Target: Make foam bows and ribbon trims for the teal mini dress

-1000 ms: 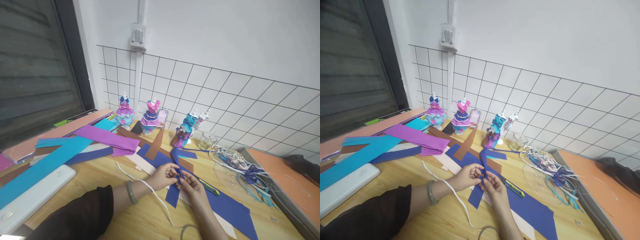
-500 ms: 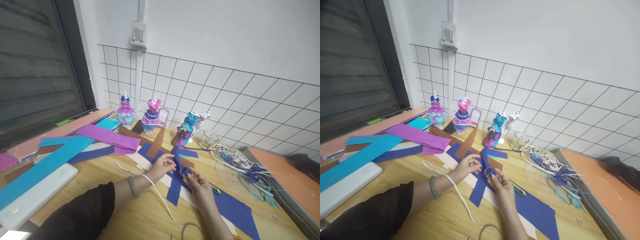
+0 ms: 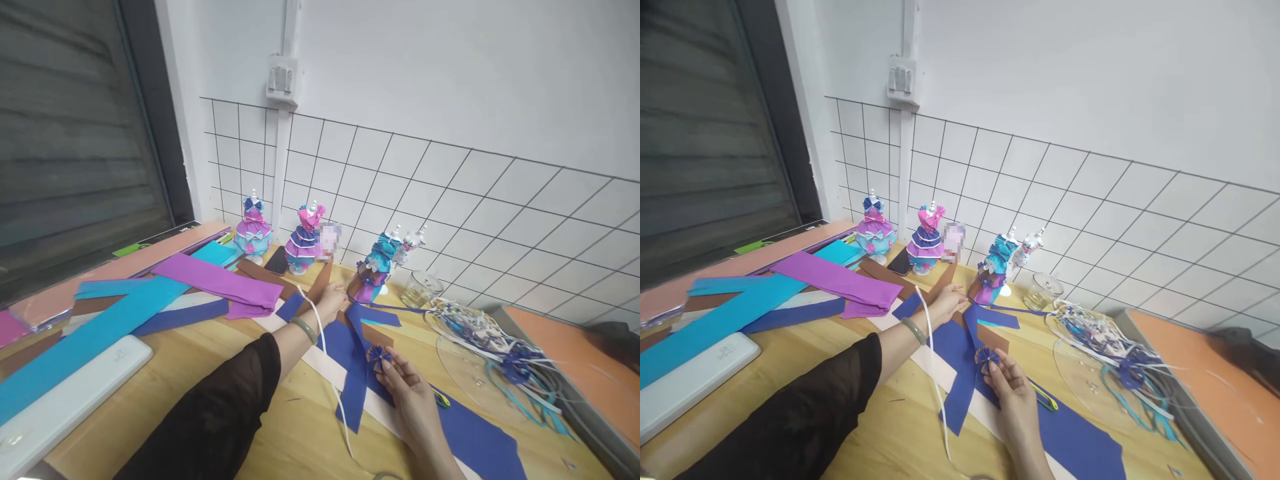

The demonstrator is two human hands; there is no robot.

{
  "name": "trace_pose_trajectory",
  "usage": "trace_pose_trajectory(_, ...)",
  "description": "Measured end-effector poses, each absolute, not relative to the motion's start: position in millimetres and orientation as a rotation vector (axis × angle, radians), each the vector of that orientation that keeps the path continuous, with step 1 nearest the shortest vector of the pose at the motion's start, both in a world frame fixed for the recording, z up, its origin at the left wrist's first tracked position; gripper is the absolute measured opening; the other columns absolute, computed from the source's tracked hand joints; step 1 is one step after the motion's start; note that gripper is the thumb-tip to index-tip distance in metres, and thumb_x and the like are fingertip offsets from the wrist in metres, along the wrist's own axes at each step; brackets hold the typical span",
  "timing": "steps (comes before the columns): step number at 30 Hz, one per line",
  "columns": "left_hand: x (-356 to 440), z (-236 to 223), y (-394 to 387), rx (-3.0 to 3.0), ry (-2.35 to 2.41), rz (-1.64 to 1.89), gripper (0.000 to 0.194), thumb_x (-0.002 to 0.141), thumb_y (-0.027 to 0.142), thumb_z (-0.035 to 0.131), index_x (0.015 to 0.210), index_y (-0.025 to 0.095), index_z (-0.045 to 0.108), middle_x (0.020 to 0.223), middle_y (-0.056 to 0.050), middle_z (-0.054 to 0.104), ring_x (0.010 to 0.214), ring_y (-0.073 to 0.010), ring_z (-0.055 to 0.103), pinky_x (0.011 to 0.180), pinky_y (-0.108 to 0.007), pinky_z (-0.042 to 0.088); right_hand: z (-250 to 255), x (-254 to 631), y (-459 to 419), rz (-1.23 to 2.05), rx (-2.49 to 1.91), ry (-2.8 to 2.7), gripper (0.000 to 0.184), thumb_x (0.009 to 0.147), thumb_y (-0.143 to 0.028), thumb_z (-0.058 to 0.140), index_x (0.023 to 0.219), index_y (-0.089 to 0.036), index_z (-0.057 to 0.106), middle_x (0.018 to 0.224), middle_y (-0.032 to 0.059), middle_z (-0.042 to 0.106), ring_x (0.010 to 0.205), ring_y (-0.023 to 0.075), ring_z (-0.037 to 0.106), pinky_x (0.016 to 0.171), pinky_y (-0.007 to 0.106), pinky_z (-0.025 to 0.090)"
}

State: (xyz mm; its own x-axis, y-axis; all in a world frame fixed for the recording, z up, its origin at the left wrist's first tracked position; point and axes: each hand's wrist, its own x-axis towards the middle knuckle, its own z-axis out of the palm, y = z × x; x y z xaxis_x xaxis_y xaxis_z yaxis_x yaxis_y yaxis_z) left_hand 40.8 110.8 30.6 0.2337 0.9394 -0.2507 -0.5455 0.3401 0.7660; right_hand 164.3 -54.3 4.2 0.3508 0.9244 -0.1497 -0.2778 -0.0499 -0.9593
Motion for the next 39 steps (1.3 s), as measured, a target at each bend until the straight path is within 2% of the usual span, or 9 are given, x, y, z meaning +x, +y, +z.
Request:
trace_pose_trajectory(8,54,19,130,0.580,0.831,1.017,0.066,0.063,0.001,0.058,0.120,0.018,0.030,0.076,-0.002,0.050,0.064,-0.0135,0.058,0.062,-0.028,0.049,9,157,-55,1.008,-1.309,-0.808,0.041,0.059,-0.035,0.073,0.096,-0.022,0.061,0.086,0.0002,0.065,0.073,0.0155,0.059,0.069,0.026,0.048)
trace_pose_trajectory(13,58,14,134,0.554,0.788,0.992,0.076,0.061,-0.002,0.057,0.124,0.021,0.023,0.082,-0.003,0.049,0.068,-0.0143,0.059,0.066,-0.032,0.051,17,160,-53,0.947,-1.358,-0.886,0.046,0.059,-0.037,0.072,0.100,-0.019,0.059,0.088,0.0046,0.065,0.075,0.0197,0.059,0.068,0.031,0.048)
trace_pose_trajectory(21,61,7,137,0.471,0.716,0.985,0.081,0.062,-0.007,0.050,0.129,0.023,0.015,0.083,-0.003,0.047,0.062,-0.0096,0.057,0.066,-0.031,0.052,42,176,-22,0.967,-1.385,-0.900,0.052,0.056,-0.034,0.075,0.103,-0.018,0.058,0.085,0.0051,0.065,0.073,0.0182,0.060,0.063,0.027,0.046)
trace_pose_trajectory(27,62,8,136,0.395,0.657,1.016,0.074,0.063,-0.005,0.052,0.124,0.023,0.021,0.080,-0.002,0.048,0.062,-0.0096,0.057,0.064,-0.029,0.052,48,178,30,0.918,-1.338,-0.965,0.047,0.052,-0.034,0.077,0.093,-0.018,0.061,0.084,0.0037,0.066,0.073,0.0166,0.060,0.061,0.026,0.045)
trace_pose_trajectory(34,64,2,140,0.334,0.608,1.031,0.070,0.066,-0.008,0.042,0.122,0.024,0.016,0.069,0.002,0.045,0.052,-0.0078,0.052,0.054,-0.026,0.048,33,173,73,0.950,-1.274,-1.042,0.040,0.048,-0.035,0.078,0.078,-0.017,0.057,0.066,-0.0006,0.063,0.061,0.0133,0.058,0.054,0.023,0.043)
trace_pose_trajectory(39,65,-5,144,0.318,0.563,1.021,0.051,0.066,-0.007,0.041,0.107,0.021,0.031,0.063,0.004,0.044,0.050,-0.0085,0.051,0.055,-0.028,0.048,23,170,84,0.927,-1.276,-1.042,0.046,0.048,-0.034,0.077,0.084,-0.018,0.053,0.068,-0.0016,0.063,0.058,0.0123,0.057,0.053,0.023,0.043)
